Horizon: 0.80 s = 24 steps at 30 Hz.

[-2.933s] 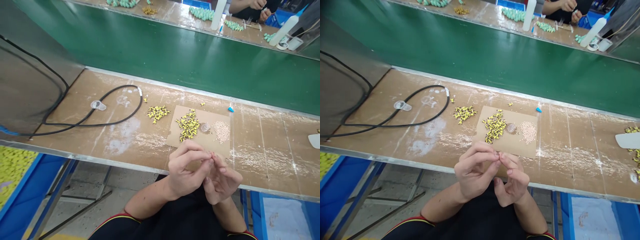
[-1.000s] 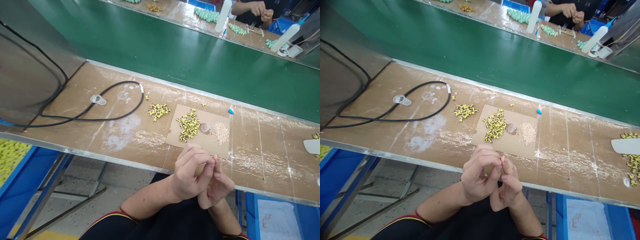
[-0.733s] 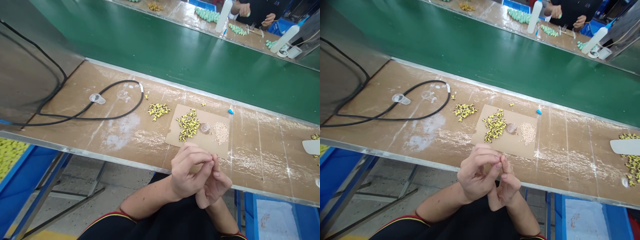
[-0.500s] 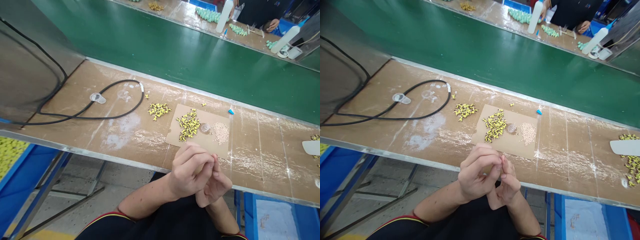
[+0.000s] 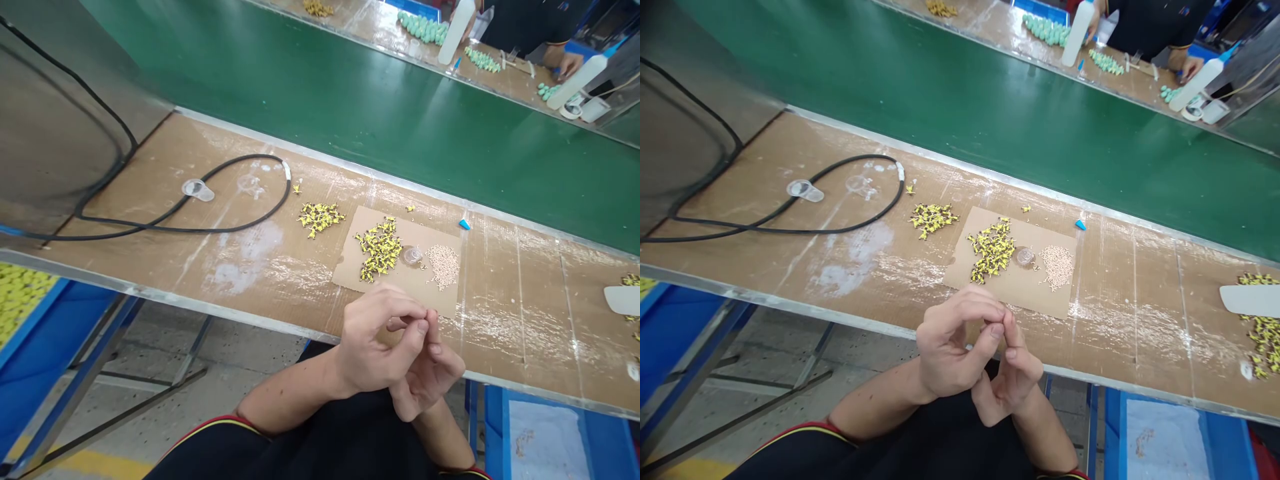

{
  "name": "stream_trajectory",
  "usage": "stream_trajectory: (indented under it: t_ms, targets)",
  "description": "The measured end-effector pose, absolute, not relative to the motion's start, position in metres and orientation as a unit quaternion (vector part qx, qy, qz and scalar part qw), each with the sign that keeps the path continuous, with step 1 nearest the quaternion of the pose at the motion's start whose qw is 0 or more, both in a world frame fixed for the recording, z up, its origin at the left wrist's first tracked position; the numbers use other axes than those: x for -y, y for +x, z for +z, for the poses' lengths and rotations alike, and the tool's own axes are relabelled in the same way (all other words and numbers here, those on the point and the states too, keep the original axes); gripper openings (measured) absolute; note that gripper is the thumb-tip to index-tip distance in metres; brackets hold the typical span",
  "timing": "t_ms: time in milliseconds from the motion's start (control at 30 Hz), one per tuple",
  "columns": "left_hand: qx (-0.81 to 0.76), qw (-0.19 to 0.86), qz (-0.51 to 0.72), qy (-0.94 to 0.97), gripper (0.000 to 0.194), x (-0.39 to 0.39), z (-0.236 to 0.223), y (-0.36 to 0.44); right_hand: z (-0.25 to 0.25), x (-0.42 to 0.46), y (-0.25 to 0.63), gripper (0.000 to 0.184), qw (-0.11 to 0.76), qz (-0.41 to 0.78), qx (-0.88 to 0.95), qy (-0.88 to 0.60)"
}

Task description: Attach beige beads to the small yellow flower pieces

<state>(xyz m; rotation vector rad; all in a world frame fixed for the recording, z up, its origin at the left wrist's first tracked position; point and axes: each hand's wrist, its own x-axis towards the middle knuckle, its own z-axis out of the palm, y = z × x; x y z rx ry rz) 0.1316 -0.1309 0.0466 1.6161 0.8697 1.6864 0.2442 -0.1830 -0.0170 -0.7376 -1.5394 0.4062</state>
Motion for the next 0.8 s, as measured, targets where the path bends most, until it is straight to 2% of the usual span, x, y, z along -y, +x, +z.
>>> stream_trajectory:
  t_ms: [233,433,800]
  targets:
    - [-0.375,0.274,0.573,0.675,0.014,0.126,0.064,0.119,-0.024,0.172,0.258,0.055,0.585,0.054,0.736,-0.336]
    - [-0.399,0.262,0.513,0.713,0.014,0.122,0.068,0.111,-0.021,0.166,0.269,0.038,0.551,0.006,0.758,-0.349]
    - [-0.399,0.27,0.467,0.741,0.015,0.118,0.064,0.106,-0.016,0.166,0.269,0.04,0.529,0.005,0.77,-0.356]
